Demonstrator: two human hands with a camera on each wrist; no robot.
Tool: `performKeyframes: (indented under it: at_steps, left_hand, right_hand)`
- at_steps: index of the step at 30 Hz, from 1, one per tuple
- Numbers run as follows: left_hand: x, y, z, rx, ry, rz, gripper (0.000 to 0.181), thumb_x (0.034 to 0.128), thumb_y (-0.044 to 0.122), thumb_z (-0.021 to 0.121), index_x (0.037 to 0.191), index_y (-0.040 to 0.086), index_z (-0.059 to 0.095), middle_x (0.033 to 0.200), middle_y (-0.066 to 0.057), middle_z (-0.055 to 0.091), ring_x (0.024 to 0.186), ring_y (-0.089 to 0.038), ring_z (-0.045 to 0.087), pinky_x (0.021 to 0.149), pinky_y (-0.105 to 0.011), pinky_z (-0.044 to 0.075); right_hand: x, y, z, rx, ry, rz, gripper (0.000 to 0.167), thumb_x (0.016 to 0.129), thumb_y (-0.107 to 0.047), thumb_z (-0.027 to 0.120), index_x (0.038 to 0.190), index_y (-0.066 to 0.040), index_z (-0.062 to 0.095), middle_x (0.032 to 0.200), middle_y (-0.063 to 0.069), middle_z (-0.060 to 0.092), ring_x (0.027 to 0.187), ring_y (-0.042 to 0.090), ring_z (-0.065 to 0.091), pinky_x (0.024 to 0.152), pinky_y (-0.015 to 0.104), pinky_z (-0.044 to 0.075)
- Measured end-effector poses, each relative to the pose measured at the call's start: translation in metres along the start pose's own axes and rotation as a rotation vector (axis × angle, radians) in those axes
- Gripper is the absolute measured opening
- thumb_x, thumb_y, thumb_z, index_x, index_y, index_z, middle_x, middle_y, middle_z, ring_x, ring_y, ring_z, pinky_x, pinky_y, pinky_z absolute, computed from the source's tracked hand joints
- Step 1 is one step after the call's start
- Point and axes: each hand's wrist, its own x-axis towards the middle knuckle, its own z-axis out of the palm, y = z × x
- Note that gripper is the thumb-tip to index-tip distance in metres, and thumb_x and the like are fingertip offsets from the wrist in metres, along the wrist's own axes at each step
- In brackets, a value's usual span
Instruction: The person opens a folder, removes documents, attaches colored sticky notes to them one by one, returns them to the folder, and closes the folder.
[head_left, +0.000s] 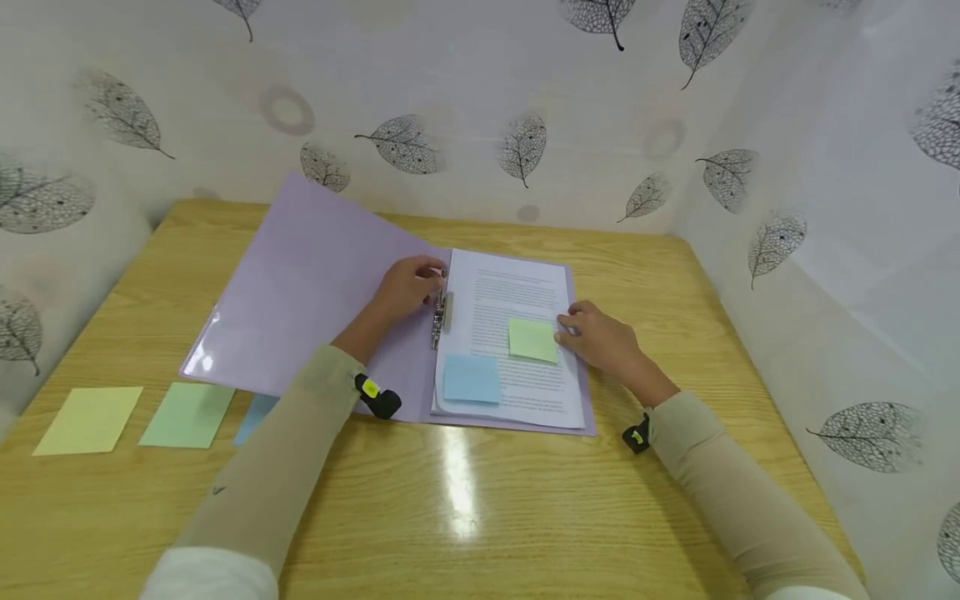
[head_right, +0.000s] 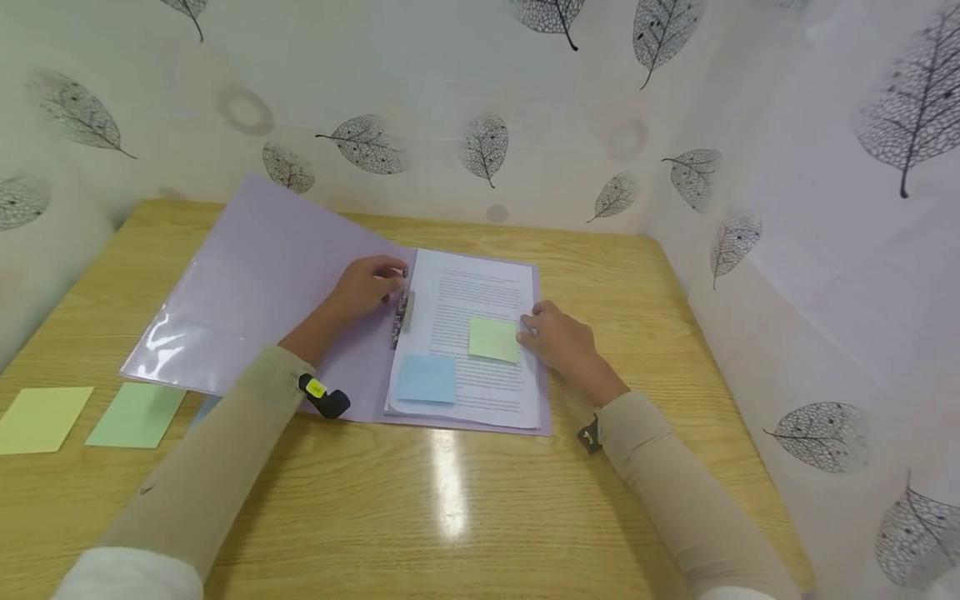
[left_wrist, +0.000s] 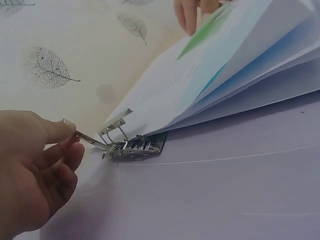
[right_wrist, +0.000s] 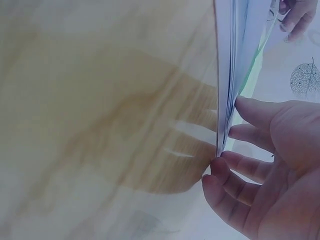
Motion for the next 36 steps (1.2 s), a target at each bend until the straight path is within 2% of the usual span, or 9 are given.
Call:
performKeyframes:
  at_steps: [4,10,18,25,36]
  left_hand:
    - [-0.013,0.003,-0.003,0.009,0.019,0.019,0.025,0.1031,0.018,0.058,0.125,0.01,0.066,0.121,-0.009,0.067,0.086,-0.023,0.065,0.076,-0.033,0.054]
    - [-0.034,0.006,-0.008,0.049,-0.002,0.04,0.024,0.1034,0.023,0.059,0.122,0.011,0.067,0.116,-0.006,0.068,0.087,-0.023,0.065,0.075,-0.033,0.052]
    - [-0.054,0.0,-0.009,0.093,-0.036,0.04,0.025,0.1018,0.028,0.062,0.122,0.015,0.068,0.113,-0.004,0.07,0.086,-0.022,0.065,0.071,-0.032,0.051]
    - [-0.063,-0.004,-0.009,0.079,-0.031,0.048,0.025,0.1012,0.029,0.063,0.122,0.015,0.068,0.115,-0.004,0.07,0.086,-0.022,0.065,0.072,-0.033,0.051]
    - [-0.067,-0.006,-0.008,0.057,-0.021,0.041,0.027,0.1018,0.028,0.062,0.125,0.016,0.067,0.12,-0.001,0.068,0.088,-0.021,0.064,0.074,-0.033,0.051]
  right_hand:
    - [-0.001,-0.001,-0.001,-0.007,-0.004,0.003,0.053,0.103,-0.038,0.057,0.148,-0.012,0.05,0.154,0.017,0.042,0.133,0.039,0.053,0.091,0.057,0.053]
    - [0.0,0.001,0.0,-0.023,-0.004,-0.008,0.052,0.103,-0.038,0.056,0.149,-0.012,0.05,0.155,0.017,0.042,0.133,0.039,0.053,0.089,0.055,0.054]
    - [0.0,0.002,0.001,-0.018,0.005,-0.007,0.051,0.103,-0.038,0.056,0.148,-0.014,0.051,0.155,0.016,0.042,0.132,0.038,0.054,0.088,0.052,0.054]
    - [0.003,0.004,0.002,0.01,0.012,0.008,0.051,0.103,-0.038,0.057,0.147,-0.013,0.052,0.154,0.016,0.042,0.135,0.038,0.051,0.091,0.052,0.053]
    - [0.005,0.004,0.001,0.055,0.018,0.009,0.052,0.103,-0.036,0.058,0.147,-0.011,0.052,0.155,0.017,0.041,0.136,0.039,0.049,0.096,0.054,0.051]
